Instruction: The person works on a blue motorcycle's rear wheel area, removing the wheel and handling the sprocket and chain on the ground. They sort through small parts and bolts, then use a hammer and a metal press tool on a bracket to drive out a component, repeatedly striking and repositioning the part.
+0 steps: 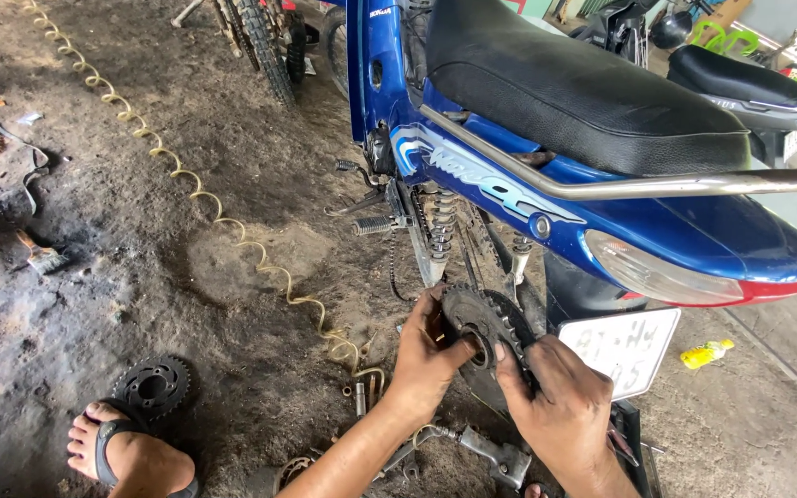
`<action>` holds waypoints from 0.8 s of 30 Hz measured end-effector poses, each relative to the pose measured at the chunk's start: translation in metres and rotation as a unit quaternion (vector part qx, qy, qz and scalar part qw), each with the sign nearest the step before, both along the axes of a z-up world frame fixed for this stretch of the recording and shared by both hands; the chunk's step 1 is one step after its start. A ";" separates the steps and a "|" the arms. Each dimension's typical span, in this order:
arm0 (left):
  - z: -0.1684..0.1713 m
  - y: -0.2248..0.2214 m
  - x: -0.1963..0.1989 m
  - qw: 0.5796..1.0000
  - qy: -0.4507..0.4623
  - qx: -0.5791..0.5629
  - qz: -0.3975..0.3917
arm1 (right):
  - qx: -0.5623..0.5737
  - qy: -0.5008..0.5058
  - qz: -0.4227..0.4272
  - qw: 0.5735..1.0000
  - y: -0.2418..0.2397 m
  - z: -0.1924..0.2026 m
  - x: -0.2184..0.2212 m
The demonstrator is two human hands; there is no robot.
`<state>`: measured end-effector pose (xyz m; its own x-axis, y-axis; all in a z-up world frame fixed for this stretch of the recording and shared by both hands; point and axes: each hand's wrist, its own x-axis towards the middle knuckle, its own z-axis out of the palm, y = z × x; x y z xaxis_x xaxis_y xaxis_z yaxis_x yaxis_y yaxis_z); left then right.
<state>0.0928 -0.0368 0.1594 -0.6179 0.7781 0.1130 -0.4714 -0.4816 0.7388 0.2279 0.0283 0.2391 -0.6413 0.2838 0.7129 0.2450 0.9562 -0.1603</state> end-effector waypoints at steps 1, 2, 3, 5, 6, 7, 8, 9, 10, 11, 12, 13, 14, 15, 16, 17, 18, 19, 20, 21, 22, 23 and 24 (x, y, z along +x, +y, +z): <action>0.002 -0.001 0.000 1.000 0.000 0.000 0.001 | 0.000 0.000 0.001 1.000 -0.001 0.000 0.000; 0.003 -0.003 0.001 1.000 -0.001 -0.008 0.006 | 0.003 0.000 -0.001 1.000 -0.002 0.001 -0.001; 0.005 -0.004 0.001 1.000 -0.001 -0.016 0.010 | 0.006 0.000 -0.004 1.000 -0.002 0.001 -0.001; 0.000 -0.003 -0.002 1.000 0.005 0.001 0.000 | 0.000 0.003 -0.010 1.000 -0.003 0.002 -0.001; -0.003 -0.002 -0.004 1.000 0.010 0.017 -0.011 | -0.006 0.007 -0.017 1.000 -0.003 0.002 -0.001; -0.006 -0.003 -0.007 1.000 0.010 0.017 -0.012 | -0.006 0.007 -0.017 1.000 -0.001 0.002 0.000; -0.009 -0.004 -0.010 0.999 0.007 0.019 -0.036 | -0.017 0.007 -0.022 1.000 0.001 0.002 0.000; -0.011 -0.005 -0.014 0.998 0.005 0.021 -0.061 | -0.027 0.008 -0.029 0.999 0.003 0.003 0.001; -0.014 -0.003 -0.015 0.998 0.006 0.021 -0.063 | -0.027 0.009 -0.031 0.999 0.000 0.007 0.001; -0.017 -0.002 -0.016 0.997 0.012 0.022 -0.069 | -0.015 0.015 -0.029 0.999 -0.003 0.011 0.000; -0.020 0.000 -0.017 0.997 0.018 0.023 -0.076 | -0.003 0.021 -0.026 0.999 -0.007 0.015 -0.001; -0.012 -0.002 -0.016 0.997 0.018 0.024 -0.075 | -0.002 0.021 -0.026 0.999 -0.008 0.016 -0.002; -0.005 -0.005 -0.016 0.997 0.040 0.014 -0.059 | -0.009 0.024 -0.018 1.000 -0.009 0.017 -0.002; 0.003 -0.007 -0.014 0.997 0.062 0.003 -0.044 | -0.016 0.026 -0.011 0.999 -0.010 0.018 -0.003; 0.004 -0.007 -0.012 0.997 0.061 0.002 -0.043 | -0.017 0.025 -0.010 0.999 -0.010 0.016 -0.003; 0.005 -0.007 -0.010 0.995 0.095 -0.002 -0.013 | -0.017 0.026 -0.014 0.999 -0.010 0.015 -0.003; 0.006 -0.006 -0.007 0.992 0.128 -0.007 0.016 | -0.017 0.027 -0.018 0.999 -0.010 0.013 -0.003; 0.007 -0.007 -0.007 0.992 0.127 -0.007 0.017 | -0.017 0.026 -0.017 0.999 -0.007 0.010 -0.002; 0.007 -0.007 -0.007 0.984 0.169 -0.052 0.030 | -0.034 0.011 -0.029 0.999 -0.003 0.006 0.000; 0.008 -0.008 -0.008 0.972 0.210 -0.096 0.042 | -0.051 -0.003 -0.041 0.998 0.000 0.003 0.001; 0.011 -0.010 -0.009 0.972 0.210 -0.096 0.043 | -0.051 -0.003 -0.041 0.998 0.000 0.003 0.000; 0.013 -0.011 -0.010 0.961 0.227 -0.154 0.028 | -0.038 0.007 -0.023 0.999 0.000 0.004 0.000; 0.016 -0.013 -0.011 0.946 0.244 -0.212 0.013 | -0.024 0.016 -0.005 1.000 0.000 0.004 0.000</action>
